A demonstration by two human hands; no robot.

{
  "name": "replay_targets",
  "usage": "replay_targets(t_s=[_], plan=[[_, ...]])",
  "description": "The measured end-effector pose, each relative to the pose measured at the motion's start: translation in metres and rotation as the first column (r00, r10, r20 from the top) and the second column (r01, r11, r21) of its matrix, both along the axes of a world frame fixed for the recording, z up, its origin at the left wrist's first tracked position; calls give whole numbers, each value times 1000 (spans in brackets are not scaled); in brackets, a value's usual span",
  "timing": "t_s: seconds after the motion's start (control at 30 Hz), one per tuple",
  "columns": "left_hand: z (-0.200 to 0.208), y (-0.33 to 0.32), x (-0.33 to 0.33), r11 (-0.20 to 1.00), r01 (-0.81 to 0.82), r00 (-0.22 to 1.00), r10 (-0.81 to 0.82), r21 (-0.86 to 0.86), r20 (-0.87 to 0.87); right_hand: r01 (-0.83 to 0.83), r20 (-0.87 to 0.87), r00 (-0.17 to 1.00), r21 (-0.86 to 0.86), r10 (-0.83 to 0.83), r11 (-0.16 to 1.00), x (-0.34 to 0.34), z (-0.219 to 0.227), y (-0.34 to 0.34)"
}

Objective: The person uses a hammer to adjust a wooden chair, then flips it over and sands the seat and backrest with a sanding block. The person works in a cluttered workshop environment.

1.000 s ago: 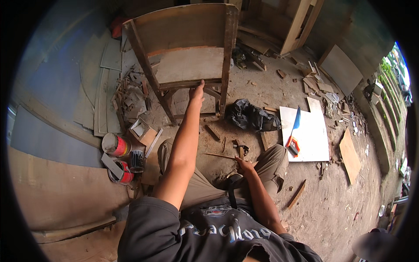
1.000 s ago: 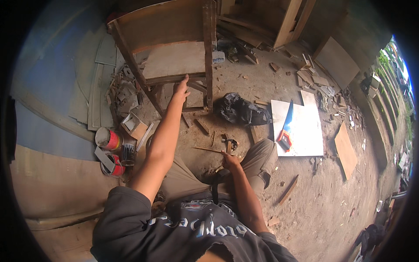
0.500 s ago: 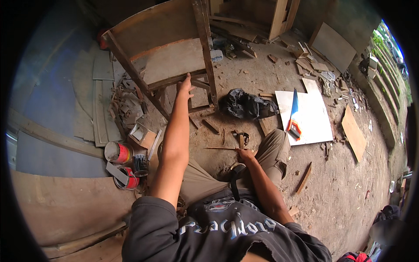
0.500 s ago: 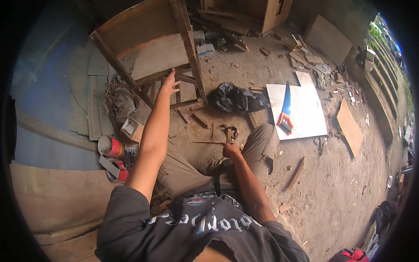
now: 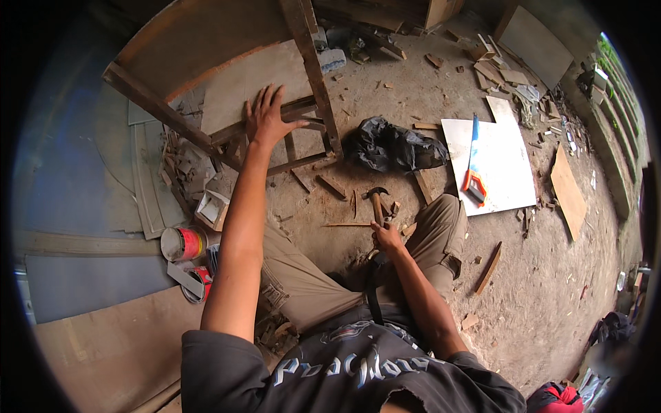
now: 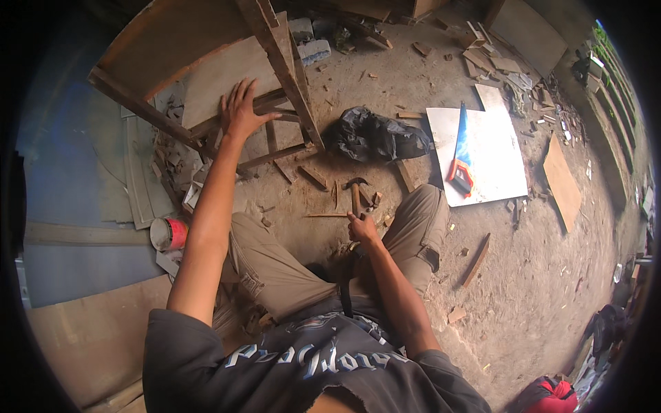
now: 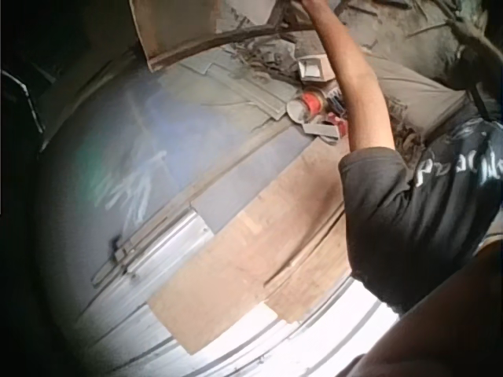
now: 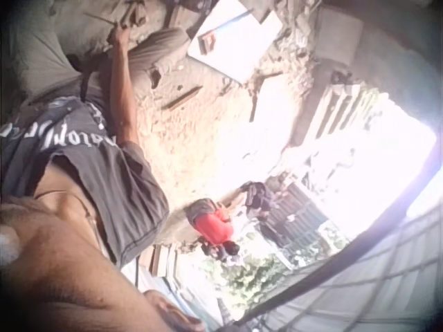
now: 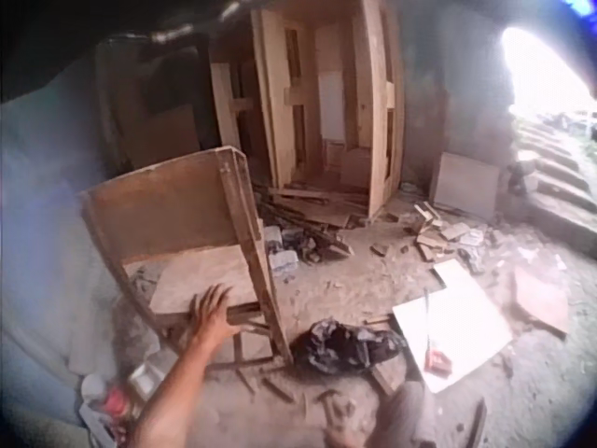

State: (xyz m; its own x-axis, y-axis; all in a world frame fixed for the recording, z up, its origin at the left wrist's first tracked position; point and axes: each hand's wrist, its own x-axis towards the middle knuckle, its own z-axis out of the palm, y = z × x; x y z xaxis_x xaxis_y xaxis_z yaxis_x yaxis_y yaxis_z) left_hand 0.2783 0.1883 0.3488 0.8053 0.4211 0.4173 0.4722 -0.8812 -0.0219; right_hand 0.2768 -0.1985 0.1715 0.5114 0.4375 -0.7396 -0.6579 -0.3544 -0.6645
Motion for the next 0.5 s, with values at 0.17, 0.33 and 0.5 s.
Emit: replay_targets(t_s=[0.17, 0.33, 0.5], plan=[[-7, 1, 5, 999, -19, 999, 17, 46, 35, 291, -132, 955, 224, -267, 930, 24, -1, 32], [-13, -3, 9, 998, -32, 999, 30, 48, 45, 541, -126, 835, 363, -535, 759, 46, 0, 103], [-15, -1, 8, 997, -33, 998, 29, 72, 56, 268, -188, 958, 329, -216, 905, 53, -8, 119]])
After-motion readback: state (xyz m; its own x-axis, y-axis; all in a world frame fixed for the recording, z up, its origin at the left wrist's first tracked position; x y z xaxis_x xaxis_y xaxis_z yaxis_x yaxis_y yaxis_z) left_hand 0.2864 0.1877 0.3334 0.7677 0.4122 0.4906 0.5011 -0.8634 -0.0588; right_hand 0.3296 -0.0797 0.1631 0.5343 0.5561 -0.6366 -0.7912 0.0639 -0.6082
